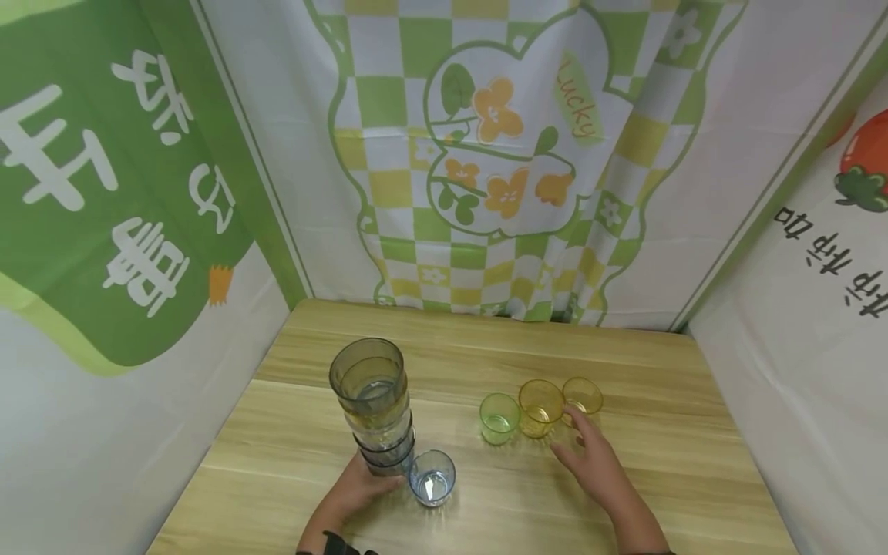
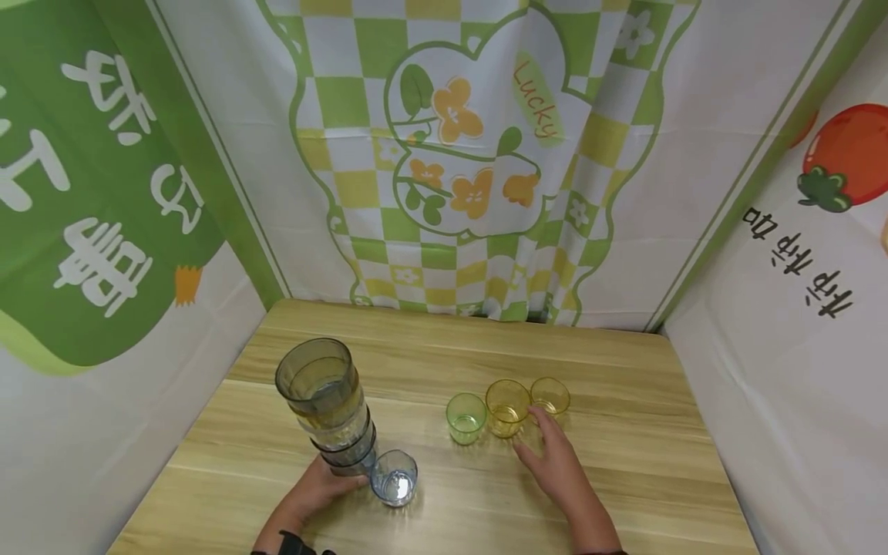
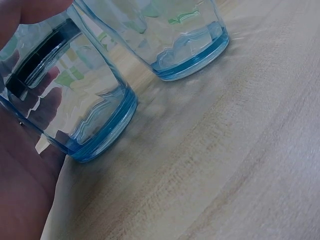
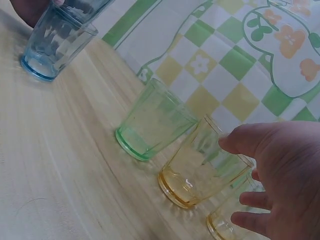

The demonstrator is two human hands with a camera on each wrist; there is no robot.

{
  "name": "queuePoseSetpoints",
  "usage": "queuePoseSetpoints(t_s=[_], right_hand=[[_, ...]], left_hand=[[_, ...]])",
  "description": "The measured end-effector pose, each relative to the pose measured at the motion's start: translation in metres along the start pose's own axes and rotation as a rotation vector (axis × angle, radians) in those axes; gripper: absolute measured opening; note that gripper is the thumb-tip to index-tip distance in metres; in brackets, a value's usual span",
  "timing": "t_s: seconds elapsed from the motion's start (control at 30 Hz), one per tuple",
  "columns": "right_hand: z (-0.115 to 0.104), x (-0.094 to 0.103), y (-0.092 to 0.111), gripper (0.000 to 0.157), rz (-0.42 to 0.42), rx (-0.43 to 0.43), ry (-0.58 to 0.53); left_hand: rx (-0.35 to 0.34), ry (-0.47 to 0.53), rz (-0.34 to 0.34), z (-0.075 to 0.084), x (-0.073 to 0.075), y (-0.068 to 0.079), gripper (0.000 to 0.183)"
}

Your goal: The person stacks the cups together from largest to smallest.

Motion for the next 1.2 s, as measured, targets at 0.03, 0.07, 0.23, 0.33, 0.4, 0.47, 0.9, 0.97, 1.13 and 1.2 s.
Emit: queuePoseSetpoints(t_s=[0.03,0.07,0.23,0.33,0.4,0.47,0.9,0.97,1.13,1.2], right_hand=[[0.001,0.000,-0.001,0.073,-0.004,0.000,0.000],[0.001,0.000,-0.002,0.074,-0.005,-0.002,0.003],[-0.001,0.002,-0.008,0.075,0.010,0.028,0.010],[-0.003,0.003,-0.013,0.077,0.008,0.030,0.005],[-0.003,0.003,-0.016,0.078,-0.004,0.026,0.011],[-0.004,0.004,-0.021,0.080,-0.009,0.038,0.020],[-0.020,0.008,-0.055,0.096,-0.056,0.144,0.153],[-0.024,0.007,-0.061,0.099,-0.082,0.161,0.159],[-0.031,0.005,-0.073,0.103,-0.140,0.200,0.234],[-0.034,0.005,-0.075,0.102,-0.159,0.199,0.281]], left_hand=[[0.001,0.003,-0.002,0.000,0.000,0.000,0.081],[0.002,0.001,-0.002,0.001,-0.001,0.000,0.082],[0.010,-0.014,0.008,0.001,0.000,0.000,0.081],[0.008,-0.019,0.009,0.000,0.000,0.000,0.080],[0.004,-0.021,0.009,-0.001,-0.001,0.000,0.079],[0.001,-0.025,0.005,-0.001,-0.001,0.000,0.080],[0.014,-0.038,0.010,-0.002,0.002,-0.001,0.084],[0.013,-0.043,0.013,-0.002,0.003,-0.001,0.084],[0.004,-0.024,0.005,0.000,0.002,0.000,0.082],[0.000,-0.023,-0.001,0.000,0.001,0.000,0.082]])
Point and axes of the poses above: each hand's wrist, its own y-axis away from the middle knuckle, its own x-axis out of the back of the hand, z = x × y, the point moved 5 cm from there along -y, towards the middle knuckle, and after that the axes turned 14 degrees about -z, right-handed, at the moved point
